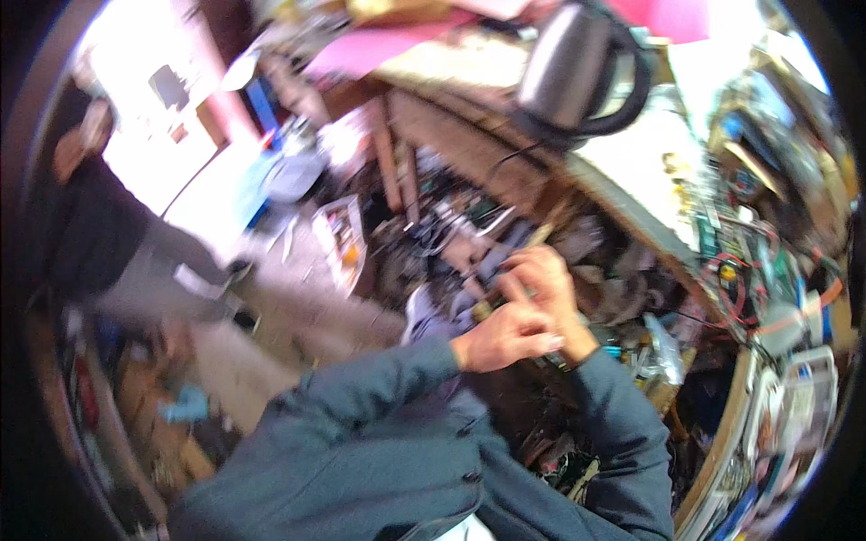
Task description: The person works on a small black circular electronic device, using a screwdriver to remove screws and a pair of pliers to strip wire insulation. The person handles the device and wires while seated on the floor in a cluttered workshop.
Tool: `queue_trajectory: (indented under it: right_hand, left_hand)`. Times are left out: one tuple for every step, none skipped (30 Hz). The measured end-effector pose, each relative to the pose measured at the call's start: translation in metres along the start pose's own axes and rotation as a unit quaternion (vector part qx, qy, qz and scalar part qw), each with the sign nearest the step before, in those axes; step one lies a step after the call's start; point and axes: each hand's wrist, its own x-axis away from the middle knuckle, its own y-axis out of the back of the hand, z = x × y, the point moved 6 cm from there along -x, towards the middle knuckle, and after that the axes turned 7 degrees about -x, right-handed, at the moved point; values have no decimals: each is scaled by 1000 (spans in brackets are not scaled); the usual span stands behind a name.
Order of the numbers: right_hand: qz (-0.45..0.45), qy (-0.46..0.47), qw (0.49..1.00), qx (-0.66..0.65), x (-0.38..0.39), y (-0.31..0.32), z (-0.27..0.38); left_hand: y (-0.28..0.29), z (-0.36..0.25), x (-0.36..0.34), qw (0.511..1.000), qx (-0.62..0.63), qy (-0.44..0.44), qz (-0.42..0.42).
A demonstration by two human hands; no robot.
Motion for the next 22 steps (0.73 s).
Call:
queue_trajectory:
  right_hand:
    - [14, -34, 999, 0, 0, -2, 9]
    - [50, -51, 997, -27, -1, -8, 19]
    - [84, -70, 993, -43, 0, -11, 28]
    - [119, -64, 990, -50, -2, -15, 37]
    - [154, -59, 985, -55, -3, -20, 45]
    - [179, -41, 982, -38, -4, -23, 50]
    - [190, -42, 980, -39, -5, -22, 53]
    - [187, -50, 980, -38, -3, -24, 53]
    - [184, -53, 981, -36, -3, -26, 54]
    - [186, -50, 980, -39, -2, -26, 54]
    - [178, -39, 982, -42, -4, -27, 54]
    - [175, -39, 983, -40, -5, -27, 56]
    - [180, -46, 981, -52, -3, -29, 53]
    - [187, -46, 980, -46, -2, -29, 53]
    - [183, -45, 981, -45, -1, -29, 53]
    - [192, -51, 979, -40, -1, -28, 55]
    - [190, -45, 980, -39, -3, -27, 56]
    - [184, -35, 982, -35, -4, -27, 57]
    - [180, -27, 983, -32, -3, -28, 58]
    - [185, -23, 982, -28, -2, -29, 58]
    - [188, -23, 982, -25, 0, -31, 56]
    - [185, -10, 982, -33, 3, -33, 53]
  left_hand:
    - [-7, 5, 10, 991, 97, 92, 22]
    - [-8, 7, 24, 981, 142, 131, 18]
    - [-12, 10, 34, 968, 191, 162, 24]
    - [-8, 11, 41, 986, 119, 120, -1]
    - [-5, 15, 53, 995, 46, 80, -24]
    - [-2, 21, 71, 995, 2, 93, -45]
    - [6, 29, 86, 984, -57, 152, -70]
    - [16, 43, 104, 970, -82, 200, -112]
    - [27, 61, 124, 951, -109, 244, -157]
    - [37, 70, 145, 928, -172, 259, -205]
    - [54, 77, 167, 896, -245, 270, -253]
    - [67, 97, 195, 874, -301, 287, -251]
    - [75, 119, 225, 848, -354, 305, -250]
    - [83, 128, 255, 817, -391, 336, -259]
    - [87, 140, 282, 786, -421, 364, -268]
    - [88, 161, 316, 759, -410, 429, -268]
    - [89, 179, 347, 731, -393, 490, -265]
    - [83, 198, 374, 712, -340, 562, -247]
    - [74, 216, 399, 690, -280, 629, -224]
    - [67, 228, 419, 687, -258, 640, -230]
    - [62, 227, 427, 683, -237, 651, -233]
    - [59, 221, 425, 691, -257, 619, -269]
